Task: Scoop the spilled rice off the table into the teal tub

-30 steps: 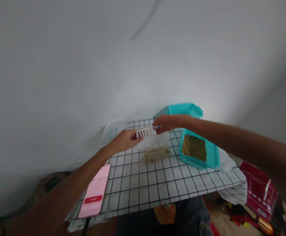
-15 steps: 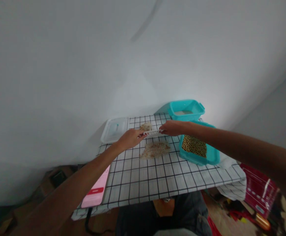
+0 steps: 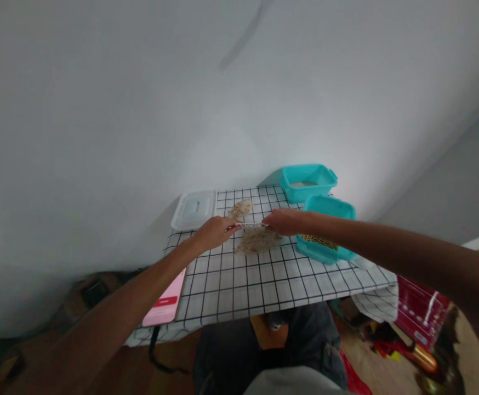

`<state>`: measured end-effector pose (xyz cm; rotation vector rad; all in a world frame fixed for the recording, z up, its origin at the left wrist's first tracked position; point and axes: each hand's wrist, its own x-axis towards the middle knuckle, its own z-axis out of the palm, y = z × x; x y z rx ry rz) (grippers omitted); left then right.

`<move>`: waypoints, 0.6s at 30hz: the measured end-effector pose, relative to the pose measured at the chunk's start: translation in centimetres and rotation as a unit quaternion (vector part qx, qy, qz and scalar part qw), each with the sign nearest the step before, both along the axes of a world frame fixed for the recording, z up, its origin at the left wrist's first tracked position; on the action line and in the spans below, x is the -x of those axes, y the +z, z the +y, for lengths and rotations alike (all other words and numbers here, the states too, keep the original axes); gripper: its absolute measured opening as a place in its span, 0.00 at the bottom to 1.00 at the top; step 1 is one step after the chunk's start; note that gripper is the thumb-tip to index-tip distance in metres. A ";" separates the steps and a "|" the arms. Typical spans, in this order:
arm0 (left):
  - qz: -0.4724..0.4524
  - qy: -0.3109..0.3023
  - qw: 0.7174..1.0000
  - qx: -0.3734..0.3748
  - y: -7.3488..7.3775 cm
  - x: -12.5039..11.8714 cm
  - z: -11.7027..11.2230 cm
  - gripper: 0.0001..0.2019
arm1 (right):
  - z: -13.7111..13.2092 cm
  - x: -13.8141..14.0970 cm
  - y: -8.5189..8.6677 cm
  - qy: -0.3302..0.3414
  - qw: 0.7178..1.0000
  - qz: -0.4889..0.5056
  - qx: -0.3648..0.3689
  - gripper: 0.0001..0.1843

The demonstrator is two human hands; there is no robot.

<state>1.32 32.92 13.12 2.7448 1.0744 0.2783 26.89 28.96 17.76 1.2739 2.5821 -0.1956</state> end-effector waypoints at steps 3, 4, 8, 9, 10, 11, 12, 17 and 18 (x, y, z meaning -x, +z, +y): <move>-0.002 -0.004 1.000 0.000 -0.2 0.4 -0.1 0.19 | -0.5 0.6 0.0 -0.004 1.000 -0.008 0.000 0.15; -0.004 -0.004 1.000 0.000 -0.2 0.5 -0.2 0.19 | -0.7 0.7 0.1 -0.007 1.000 -0.009 -0.001 0.15; -0.029 -0.002 1.000 -0.001 0.7 0.4 0.1 0.17 | -1.1 0.8 1.2 -0.032 0.999 -0.002 -0.018 0.15; -0.040 0.000 0.999 0.000 1.2 0.1 0.5 0.17 | -1.2 0.7 1.6 -0.042 0.999 0.002 -0.026 0.15; -0.052 -0.001 0.999 0.002 1.7 -0.3 0.9 0.16 | -1.4 0.7 1.9 -0.055 0.998 0.006 -0.033 0.16; -0.065 -0.001 0.998 0.005 2.3 -0.9 1.5 0.16 | -1.6 0.8 2.3 -0.069 0.997 0.010 -0.040 0.16; -0.078 -0.005 0.997 0.010 2.9 -1.7 2.2 0.15 | -1.8 0.9 2.6 -0.085 0.995 0.013 -0.047 0.16; -0.115 -0.052 0.991 0.032 4.6 -7.5 5.4 0.12 | -3.3 2.3 2.7 -0.174 0.982 0.018 -0.065 0.21; -0.112 -0.068 0.991 0.038 4.5 -8.7 5.7 0.12 | -3.6 2.5 2.4 -0.189 0.980 0.016 -0.059 0.22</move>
